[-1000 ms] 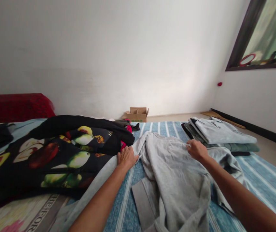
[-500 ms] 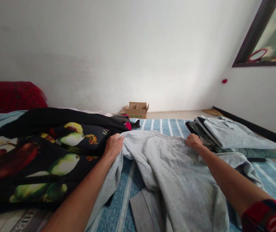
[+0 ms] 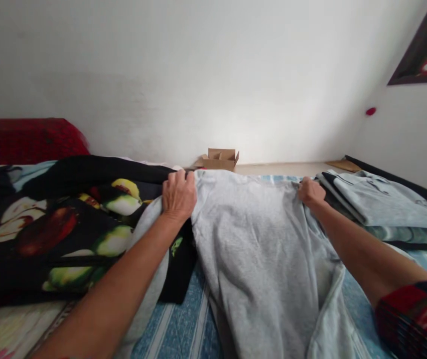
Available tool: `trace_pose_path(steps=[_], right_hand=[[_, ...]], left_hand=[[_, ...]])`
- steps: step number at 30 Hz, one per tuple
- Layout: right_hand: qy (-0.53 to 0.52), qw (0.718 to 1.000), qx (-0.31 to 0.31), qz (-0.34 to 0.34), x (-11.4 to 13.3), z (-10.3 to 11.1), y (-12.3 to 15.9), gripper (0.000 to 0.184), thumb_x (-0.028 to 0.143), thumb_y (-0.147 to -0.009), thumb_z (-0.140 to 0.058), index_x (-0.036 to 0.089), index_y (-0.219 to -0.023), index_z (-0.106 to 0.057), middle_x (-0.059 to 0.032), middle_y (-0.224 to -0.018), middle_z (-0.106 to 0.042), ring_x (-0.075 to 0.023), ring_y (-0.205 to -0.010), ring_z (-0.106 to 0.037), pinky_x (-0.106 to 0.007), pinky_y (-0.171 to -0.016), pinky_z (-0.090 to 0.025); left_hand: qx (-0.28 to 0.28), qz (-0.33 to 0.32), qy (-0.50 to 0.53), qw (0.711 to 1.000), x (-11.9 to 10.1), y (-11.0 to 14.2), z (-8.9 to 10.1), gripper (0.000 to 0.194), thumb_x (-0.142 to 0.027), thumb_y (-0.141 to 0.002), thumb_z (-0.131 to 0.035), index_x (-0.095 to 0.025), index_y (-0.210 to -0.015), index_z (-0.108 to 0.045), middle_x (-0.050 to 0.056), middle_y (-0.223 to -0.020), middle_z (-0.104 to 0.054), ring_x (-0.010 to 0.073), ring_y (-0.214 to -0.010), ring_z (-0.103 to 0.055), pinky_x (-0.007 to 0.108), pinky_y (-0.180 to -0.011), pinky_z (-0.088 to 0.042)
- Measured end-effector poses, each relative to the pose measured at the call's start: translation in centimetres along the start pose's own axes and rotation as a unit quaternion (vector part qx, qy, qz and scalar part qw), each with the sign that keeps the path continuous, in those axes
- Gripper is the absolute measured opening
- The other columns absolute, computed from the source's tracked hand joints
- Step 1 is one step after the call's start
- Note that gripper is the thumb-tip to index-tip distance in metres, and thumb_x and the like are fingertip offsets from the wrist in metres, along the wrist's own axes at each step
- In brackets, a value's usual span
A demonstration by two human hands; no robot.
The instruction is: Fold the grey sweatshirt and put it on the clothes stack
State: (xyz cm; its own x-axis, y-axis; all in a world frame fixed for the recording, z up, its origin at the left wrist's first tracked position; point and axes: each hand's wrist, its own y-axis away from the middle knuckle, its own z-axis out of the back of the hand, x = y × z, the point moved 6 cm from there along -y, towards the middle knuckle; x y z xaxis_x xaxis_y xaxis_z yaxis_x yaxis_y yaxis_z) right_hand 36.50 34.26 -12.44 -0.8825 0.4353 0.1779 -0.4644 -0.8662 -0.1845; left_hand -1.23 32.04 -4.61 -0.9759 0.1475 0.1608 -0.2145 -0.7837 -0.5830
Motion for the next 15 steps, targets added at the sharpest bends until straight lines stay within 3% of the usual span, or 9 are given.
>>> trace_pose_path(steps=[3, 6, 9, 10, 13, 15], right_hand=[[-0.016, 0.997, 0.021, 0.074, 1.7, -1.0, 2.9, 0.034, 0.021, -0.091, -0.041, 0.009, -0.12, -0.053, -0.0224, -0.122, -0.057, -0.0319, -0.114, -0.054, -0.043, -0.09, -0.042], [-0.049, 0.979, 0.082, 0.178, 3.0, -1.0, 8.3, 0.032, 0.025, -0.088, -0.05, 0.017, -0.117, -0.059, -0.0128, -0.122, -0.061, -0.0254, -0.111, -0.056, -0.034, -0.093, -0.042], [-0.108, 0.933, 0.18, 0.293, 3.3, 0.6, 15.9, 0.024, 0.027, -0.083, -0.058, 0.027, -0.105, -0.067, 0.0013, -0.109, -0.068, -0.015, -0.096, -0.063, -0.021, -0.085, -0.045], [-0.167, 0.89, 0.245, 0.348, 3.4, 1.3, 18.9, 0.026, 0.026, -0.082, -0.057, 0.026, -0.106, -0.067, 0.0005, -0.107, -0.069, -0.015, -0.092, -0.064, -0.021, -0.081, -0.047], [-0.241, 0.809, 0.34, 0.415, 2.4, 3.9, 26.0, 0.039, 0.014, -0.072, -0.057, 0.023, -0.108, -0.066, -0.0017, -0.105, -0.069, -0.0179, -0.093, -0.063, -0.025, -0.083, -0.048], [-0.244, 0.819, 0.306, 0.419, 1.5, 5.1, 28.4, 0.047, 0.008, -0.064, -0.057, 0.025, -0.107, -0.067, -0.0011, -0.104, -0.069, -0.0192, -0.095, -0.063, -0.025, -0.086, -0.047]], left_hand=[[0.021, -0.123, 0.053, 0.991, -3.5, 4.5, -0.5, 0.025, -0.019, -0.092, -0.038, -0.014, -0.106, -0.058, 0.016, -0.116, -0.056, 0.0295, -0.113, -0.045, 0.041, -0.092, -0.035], [0.163, -0.188, 0.093, 0.964, -5.4, 10.5, -1.0, 0.031, -0.017, -0.093, -0.03, -0.018, -0.082, -0.059, 0.01, -0.086, -0.061, 0.0237, -0.089, -0.055, 0.035, -0.08, -0.04], [0.289, -0.169, 0.126, 0.934, -5.2, 16.1, -1.1, 0.03, -0.02, -0.092, -0.032, -0.019, -0.078, -0.058, 0.008, -0.08, -0.061, 0.0233, -0.08, -0.058, 0.034, -0.072, -0.042], [0.32, -0.152, 0.141, 0.925, -5.0, 17.5, -1.2, 0.029, -0.021, -0.092, -0.033, -0.019, -0.079, -0.058, 0.008, -0.081, -0.061, 0.0235, -0.079, -0.059, 0.034, -0.07, -0.043], [0.333, -0.115, 0.188, 0.917, -4.2, 20.3, -0.9, 0.024, -0.02, -0.089, -0.037, -0.019, -0.085, -0.061, 0.008, -0.091, -0.061, 0.0236, -0.09, -0.058, 0.034, -0.077, -0.043], [0.316, -0.093, 0.216, 0.919, -4.1, 20.9, -0.7, 0.023, -0.017, -0.085, -0.042, -0.019, -0.096, -0.062, 0.008, -0.099, -0.06, 0.0235, -0.099, -0.055, 0.034, -0.086, -0.042]])
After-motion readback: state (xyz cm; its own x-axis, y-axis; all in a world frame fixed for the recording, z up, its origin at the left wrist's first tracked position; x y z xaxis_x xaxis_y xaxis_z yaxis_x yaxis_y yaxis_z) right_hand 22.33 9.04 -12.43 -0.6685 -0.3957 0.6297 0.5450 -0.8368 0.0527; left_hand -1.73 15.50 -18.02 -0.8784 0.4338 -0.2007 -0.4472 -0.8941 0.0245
